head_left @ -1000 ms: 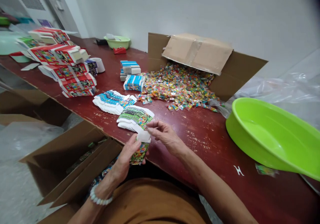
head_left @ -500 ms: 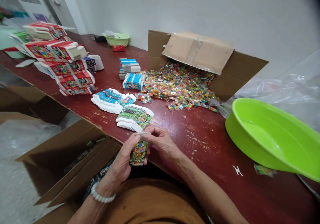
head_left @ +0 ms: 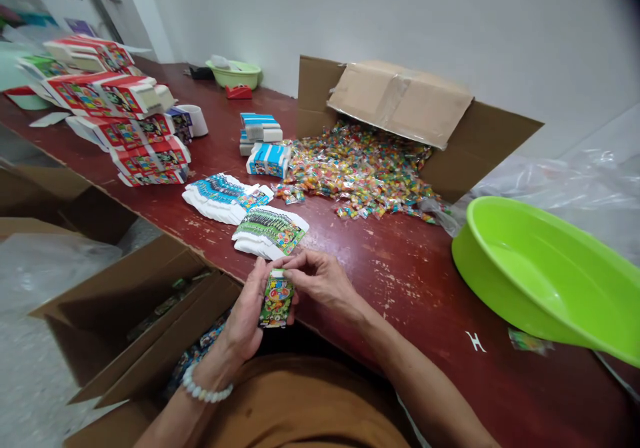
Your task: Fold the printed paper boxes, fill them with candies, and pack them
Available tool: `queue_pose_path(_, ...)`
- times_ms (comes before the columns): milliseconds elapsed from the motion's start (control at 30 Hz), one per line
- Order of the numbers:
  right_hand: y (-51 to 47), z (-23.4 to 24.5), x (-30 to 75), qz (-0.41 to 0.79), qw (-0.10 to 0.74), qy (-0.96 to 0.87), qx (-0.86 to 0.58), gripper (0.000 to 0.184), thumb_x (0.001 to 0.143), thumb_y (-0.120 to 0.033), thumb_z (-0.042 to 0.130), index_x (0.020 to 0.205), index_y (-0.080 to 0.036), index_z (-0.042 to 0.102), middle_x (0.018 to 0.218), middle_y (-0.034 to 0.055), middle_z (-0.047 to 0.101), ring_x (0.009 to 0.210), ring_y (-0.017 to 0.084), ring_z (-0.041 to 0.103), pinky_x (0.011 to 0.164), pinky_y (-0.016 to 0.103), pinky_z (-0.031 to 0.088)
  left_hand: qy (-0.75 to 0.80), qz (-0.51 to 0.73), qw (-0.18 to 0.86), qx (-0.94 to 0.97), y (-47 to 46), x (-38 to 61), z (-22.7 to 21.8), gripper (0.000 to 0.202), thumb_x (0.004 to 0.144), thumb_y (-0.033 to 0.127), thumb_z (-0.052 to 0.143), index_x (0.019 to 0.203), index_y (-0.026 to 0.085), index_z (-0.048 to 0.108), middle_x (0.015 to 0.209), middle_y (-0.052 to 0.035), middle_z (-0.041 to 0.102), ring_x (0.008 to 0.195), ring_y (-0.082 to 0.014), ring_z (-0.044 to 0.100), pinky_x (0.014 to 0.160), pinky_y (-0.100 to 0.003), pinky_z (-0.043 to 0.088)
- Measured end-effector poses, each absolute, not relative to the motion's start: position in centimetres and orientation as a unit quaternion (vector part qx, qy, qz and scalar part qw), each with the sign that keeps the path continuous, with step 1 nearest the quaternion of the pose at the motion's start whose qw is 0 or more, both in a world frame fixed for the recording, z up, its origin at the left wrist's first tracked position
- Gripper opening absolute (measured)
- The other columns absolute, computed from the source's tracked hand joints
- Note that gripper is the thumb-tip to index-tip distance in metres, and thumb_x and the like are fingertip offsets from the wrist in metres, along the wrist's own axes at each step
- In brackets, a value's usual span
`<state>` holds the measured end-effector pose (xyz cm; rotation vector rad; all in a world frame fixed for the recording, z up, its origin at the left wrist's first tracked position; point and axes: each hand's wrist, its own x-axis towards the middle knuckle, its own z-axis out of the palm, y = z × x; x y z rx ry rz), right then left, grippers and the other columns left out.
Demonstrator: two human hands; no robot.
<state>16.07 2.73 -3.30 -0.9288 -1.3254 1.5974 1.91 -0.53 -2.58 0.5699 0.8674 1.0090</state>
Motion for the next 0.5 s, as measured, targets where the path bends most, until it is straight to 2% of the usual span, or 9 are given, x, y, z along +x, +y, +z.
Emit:
queue_pose_path(133, 3.2, -2.8, 16.3, 0.647, 0.408, -0.534, -0.36, 0.027, 0.079, -0.042, 0.074, 0.083, -0.017, 0.067, 0.072, 0.0014, 0.069, 0.046, 0.011, 0.058, 0.046, 0.025, 0.048, 0.397, 0.449, 0.752, 0.275, -0.3, 1.4, -2.8, 0.063, 0.088, 0.066, 0.051, 0.121, 0.014, 0.062, 0.065, -0.0036, 0.067, 0.043, -0.0129, 0.057, 0.041, -0.021, 0.046)
queue_pose_path(200, 2.8, -2.9, 16.6, 0.611, 0.408, -0.584, -0.346, 0.024, 0.084, -0.041, 0.07, 0.083, -0.018, 0.067, 0.083, 0.0035, 0.071, 0.052, 0.011, 0.061, 0.051, 0.025, 0.049, 0.404, 0.44, 0.756, 0.269, -0.1, 1.2, -2.9, 0.058, 0.089, 0.061, 0.052, 0.119, 0.013, 0.063, 0.061, -0.0025, 0.065, 0.041, -0.0131, 0.056, 0.04, -0.022, 0.047)
queue_pose_path(300, 1.9, -3.6, 16.7, 0.57, 0.422, -0.627, -0.323, 0.025, 0.09, -0.043, 0.064, 0.08, -0.02, 0.065, 0.11, 0.006, 0.068, 0.066, 0.012, 0.064, 0.061, 0.027, 0.052, 0.414, 0.441, 0.758, 0.245, 0.2, 1.2, -3.1, 0.044, 0.088, 0.045, 0.057, 0.119, 0.014, 0.062, 0.059, -0.001, 0.064, 0.044, -0.0156, 0.059, 0.039, -0.024, 0.049)
queue_pose_path(333, 1.7, -3.9, 16.6, 0.567, 0.424, -0.628, -0.324, 0.025, 0.09, -0.044, 0.064, 0.081, -0.021, 0.065, 0.113, 0.0059, 0.067, 0.069, 0.012, 0.064, 0.062, 0.027, 0.052, 0.417, 0.445, 0.756, 0.237, 0.3, 1.3, -3.2, 0.04, 0.086, 0.04, 0.059, 0.117, 0.015, 0.061, 0.059, -0.0004, 0.064, 0.045, -0.016, 0.059, 0.038, -0.025, 0.05)
queue_pose_path(400, 1.8, -4.7, 16.2, 0.588, 0.408, -0.617, -0.327, 0.025, 0.088, -0.048, 0.065, 0.09, -0.023, 0.066, 0.107, 0.005, 0.067, 0.069, 0.013, 0.063, 0.06, 0.027, 0.051, 0.419, 0.46, 0.747, 0.235, 0.5, 1.4, -3.2, 0.039, 0.082, 0.036, 0.061, 0.116, 0.016, 0.06, 0.06, 0.0007, 0.064, 0.045, -0.0157, 0.059, 0.038, -0.025, 0.05)
queue_pose_path(500, 3.9, -5.4, 15.8, 0.598, 0.386, -0.601, -0.364, 0.032, 0.087, -0.051, 0.064, 0.102, -0.022, 0.065, 0.083, 0.0008, 0.066, 0.063, 0.014, 0.06, 0.06, 0.027, 0.05, 0.444, 0.494, 0.694, 0.277, 1.0, 0.3, -2.8, 0.043, 0.079, 0.039, 0.061, 0.116, 0.017, 0.057, 0.061, 0.0012, 0.065, 0.044, -0.0155, 0.058, 0.04, -0.026, 0.05)
